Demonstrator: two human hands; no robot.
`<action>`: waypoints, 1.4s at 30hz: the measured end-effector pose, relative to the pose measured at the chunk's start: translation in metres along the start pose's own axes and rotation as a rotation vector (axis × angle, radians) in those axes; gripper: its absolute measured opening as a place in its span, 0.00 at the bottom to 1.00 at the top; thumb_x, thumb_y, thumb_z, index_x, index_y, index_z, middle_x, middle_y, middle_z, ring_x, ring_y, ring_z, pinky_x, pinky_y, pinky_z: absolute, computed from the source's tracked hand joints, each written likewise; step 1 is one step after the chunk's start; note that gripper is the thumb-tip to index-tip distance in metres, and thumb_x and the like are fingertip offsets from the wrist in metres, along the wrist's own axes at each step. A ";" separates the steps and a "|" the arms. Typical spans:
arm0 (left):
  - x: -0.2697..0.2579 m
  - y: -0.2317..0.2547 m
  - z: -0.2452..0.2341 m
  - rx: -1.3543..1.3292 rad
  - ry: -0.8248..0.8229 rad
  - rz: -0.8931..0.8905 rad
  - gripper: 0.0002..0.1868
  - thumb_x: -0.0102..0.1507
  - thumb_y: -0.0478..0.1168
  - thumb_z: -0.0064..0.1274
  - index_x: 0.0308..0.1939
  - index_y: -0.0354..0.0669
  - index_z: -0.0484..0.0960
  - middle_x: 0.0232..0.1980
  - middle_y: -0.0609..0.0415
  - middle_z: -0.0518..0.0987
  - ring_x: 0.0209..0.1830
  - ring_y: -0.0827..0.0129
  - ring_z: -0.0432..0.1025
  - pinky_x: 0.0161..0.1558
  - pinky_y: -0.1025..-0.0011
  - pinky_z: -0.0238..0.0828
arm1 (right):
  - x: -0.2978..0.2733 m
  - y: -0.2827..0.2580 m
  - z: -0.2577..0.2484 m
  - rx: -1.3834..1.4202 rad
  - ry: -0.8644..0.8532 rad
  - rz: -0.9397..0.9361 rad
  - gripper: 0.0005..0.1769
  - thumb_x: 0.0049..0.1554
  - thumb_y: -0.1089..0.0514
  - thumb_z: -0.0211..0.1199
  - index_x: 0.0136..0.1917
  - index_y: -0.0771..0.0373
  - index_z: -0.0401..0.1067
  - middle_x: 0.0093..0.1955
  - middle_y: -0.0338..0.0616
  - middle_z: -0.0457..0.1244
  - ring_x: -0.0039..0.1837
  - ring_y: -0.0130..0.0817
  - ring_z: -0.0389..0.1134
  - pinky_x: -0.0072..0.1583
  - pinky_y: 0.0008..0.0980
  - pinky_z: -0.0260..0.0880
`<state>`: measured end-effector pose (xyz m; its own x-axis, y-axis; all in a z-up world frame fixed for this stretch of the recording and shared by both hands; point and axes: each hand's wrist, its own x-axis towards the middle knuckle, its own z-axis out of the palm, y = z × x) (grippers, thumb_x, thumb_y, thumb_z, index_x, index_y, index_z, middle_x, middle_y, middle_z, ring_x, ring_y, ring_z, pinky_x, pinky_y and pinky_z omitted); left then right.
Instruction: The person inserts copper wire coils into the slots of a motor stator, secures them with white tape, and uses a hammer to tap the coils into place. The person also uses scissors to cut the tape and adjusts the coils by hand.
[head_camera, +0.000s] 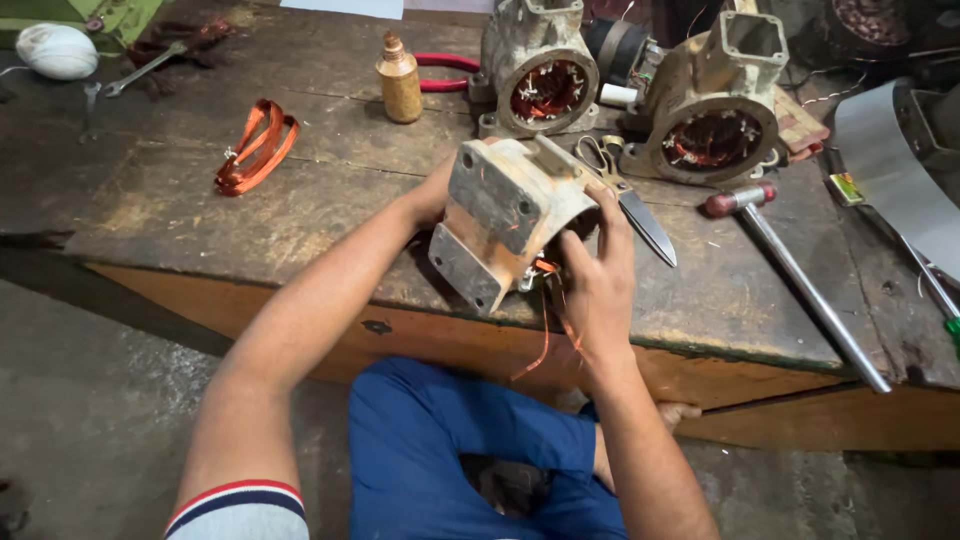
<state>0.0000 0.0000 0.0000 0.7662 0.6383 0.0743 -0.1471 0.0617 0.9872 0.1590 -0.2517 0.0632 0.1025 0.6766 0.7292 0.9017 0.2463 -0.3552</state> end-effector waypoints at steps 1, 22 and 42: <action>0.003 -0.006 -0.006 -0.006 -0.002 -0.016 0.24 0.76 0.49 0.36 0.73 0.43 0.68 0.70 0.47 0.73 0.65 0.66 0.72 0.62 0.65 0.73 | 0.000 0.000 0.000 0.030 0.011 0.014 0.10 0.55 0.63 0.69 0.51 0.65 0.76 0.79 0.57 0.55 0.79 0.59 0.57 0.76 0.47 0.60; -0.002 -0.019 -0.028 0.172 0.111 -0.219 0.18 0.71 0.43 0.44 0.62 0.39 0.77 0.55 0.50 0.83 0.50 0.65 0.81 0.50 0.65 0.81 | -0.002 0.004 -0.006 0.132 0.022 0.039 0.09 0.58 0.60 0.71 0.53 0.62 0.77 0.77 0.55 0.56 0.78 0.58 0.57 0.76 0.48 0.60; -0.014 0.011 0.002 0.214 -0.109 0.039 0.26 0.70 0.38 0.47 0.72 0.44 0.64 0.63 0.53 0.77 0.58 0.71 0.75 0.55 0.66 0.78 | -0.004 0.005 0.002 0.138 0.001 0.129 0.11 0.58 0.66 0.66 0.55 0.64 0.74 0.80 0.58 0.52 0.77 0.56 0.60 0.71 0.43 0.66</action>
<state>-0.0116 -0.0097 0.0097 0.8271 0.5499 0.1165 -0.0512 -0.1328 0.9898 0.1619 -0.2517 0.0576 0.2138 0.7076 0.6735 0.8152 0.2507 -0.5221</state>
